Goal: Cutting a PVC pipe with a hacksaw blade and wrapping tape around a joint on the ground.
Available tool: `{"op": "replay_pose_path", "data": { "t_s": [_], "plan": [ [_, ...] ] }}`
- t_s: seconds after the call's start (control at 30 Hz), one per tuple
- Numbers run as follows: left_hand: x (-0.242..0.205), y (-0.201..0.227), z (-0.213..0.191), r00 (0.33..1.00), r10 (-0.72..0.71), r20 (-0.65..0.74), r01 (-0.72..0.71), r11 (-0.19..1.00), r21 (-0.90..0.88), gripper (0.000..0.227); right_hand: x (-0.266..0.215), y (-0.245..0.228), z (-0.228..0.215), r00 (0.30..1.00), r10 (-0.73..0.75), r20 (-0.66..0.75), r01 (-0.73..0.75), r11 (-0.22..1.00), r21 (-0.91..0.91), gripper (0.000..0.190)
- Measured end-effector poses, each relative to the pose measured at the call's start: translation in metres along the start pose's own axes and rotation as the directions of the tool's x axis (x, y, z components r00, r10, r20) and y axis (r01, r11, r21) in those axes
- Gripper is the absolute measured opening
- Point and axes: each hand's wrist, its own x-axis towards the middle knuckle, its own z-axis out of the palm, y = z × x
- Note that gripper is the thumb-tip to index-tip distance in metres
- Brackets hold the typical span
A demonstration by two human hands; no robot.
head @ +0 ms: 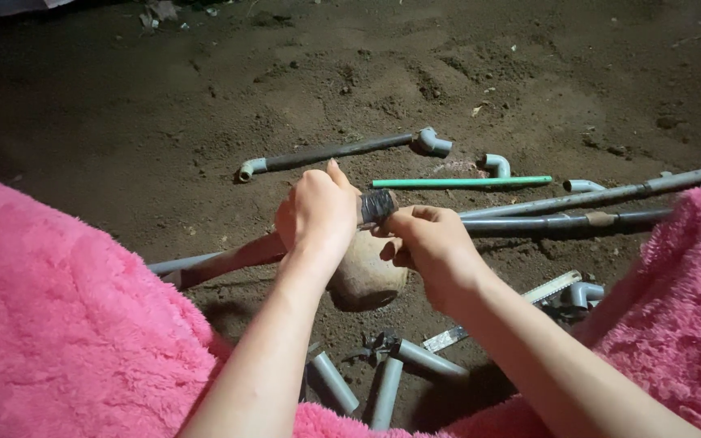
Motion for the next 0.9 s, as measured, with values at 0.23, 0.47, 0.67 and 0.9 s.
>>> {"op": "replay_pose_path", "data": {
  "t_s": [0.23,0.47,0.67,0.9],
  "plan": [
    [-0.025,0.011,-0.006,0.998,-0.004,0.059,0.01,0.994,-0.111,0.063,-0.003,-0.01,-0.007,0.973,-0.227,-0.033,0.15,0.74,-0.656,0.02],
    [-0.021,0.007,-0.013,0.988,0.026,0.155,-0.016,0.998,-0.065,0.068,0.001,-0.014,-0.007,0.978,-0.207,-0.034,0.121,0.689,-0.714,0.021],
    [0.01,-0.012,-0.015,0.93,-0.001,0.368,-0.031,0.996,0.079,0.093,0.0,-0.013,0.015,0.995,0.056,-0.087,-0.073,0.976,-0.208,0.035],
    [0.002,0.005,-0.036,0.973,-0.033,0.229,0.02,0.998,0.056,0.09,0.034,-0.004,0.036,0.984,0.176,0.011,-0.175,0.97,0.166,0.023]
  ]
}}
